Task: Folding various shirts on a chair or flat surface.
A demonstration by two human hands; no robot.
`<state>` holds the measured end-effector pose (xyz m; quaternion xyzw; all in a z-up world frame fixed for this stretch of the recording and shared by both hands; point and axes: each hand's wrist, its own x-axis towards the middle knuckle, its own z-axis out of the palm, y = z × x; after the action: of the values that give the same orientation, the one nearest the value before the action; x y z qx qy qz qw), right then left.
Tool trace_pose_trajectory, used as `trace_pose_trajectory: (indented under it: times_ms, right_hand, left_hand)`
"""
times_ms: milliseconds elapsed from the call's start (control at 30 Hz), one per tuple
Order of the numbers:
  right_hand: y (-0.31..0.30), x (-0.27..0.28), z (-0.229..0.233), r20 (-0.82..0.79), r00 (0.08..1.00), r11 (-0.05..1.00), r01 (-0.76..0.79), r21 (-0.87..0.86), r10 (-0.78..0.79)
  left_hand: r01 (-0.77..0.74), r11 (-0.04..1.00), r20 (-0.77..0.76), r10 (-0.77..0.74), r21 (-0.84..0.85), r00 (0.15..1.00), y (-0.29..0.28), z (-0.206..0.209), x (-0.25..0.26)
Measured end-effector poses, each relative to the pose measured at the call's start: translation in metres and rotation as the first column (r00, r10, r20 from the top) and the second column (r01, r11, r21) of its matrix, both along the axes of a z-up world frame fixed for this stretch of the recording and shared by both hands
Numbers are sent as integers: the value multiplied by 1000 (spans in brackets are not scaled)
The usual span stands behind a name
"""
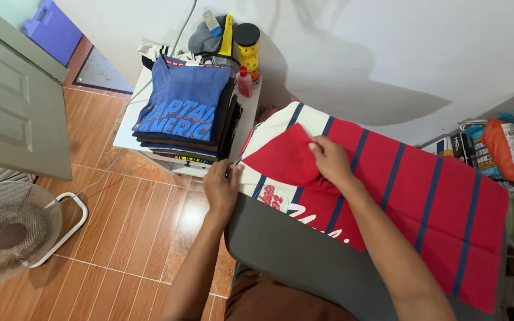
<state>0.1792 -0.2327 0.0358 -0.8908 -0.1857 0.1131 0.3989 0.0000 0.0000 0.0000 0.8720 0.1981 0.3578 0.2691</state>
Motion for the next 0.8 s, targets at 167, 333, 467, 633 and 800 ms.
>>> trace_pose_trajectory:
  times_ms: [167,333,467,633,800]
  right_hand:
    - [-4,7,13,-135,988,990,-85,-109,70]
    - [-11,7,16,-175,968,982,-186,-23,179]
    - [-11,4,12,-111,994,992,-25,-121,11]
    - [-12,9,1,41,999,1000,-20,-7,21]
    - [-18,16,-22,116,982,986,-154,63,146]
  left_hand:
    - [177,984,15,-177,-23,984,-22,25,-13]
    - [374,920,-160,-354,116,921,-34,43,-18]
    - [472,856,-236,-423,213,875,-48,49,-27]
    - [586,797,-260,-540,148,800,-45,54,-38]
    - [576,817,-222,-557,26,800,-47,86,-30]
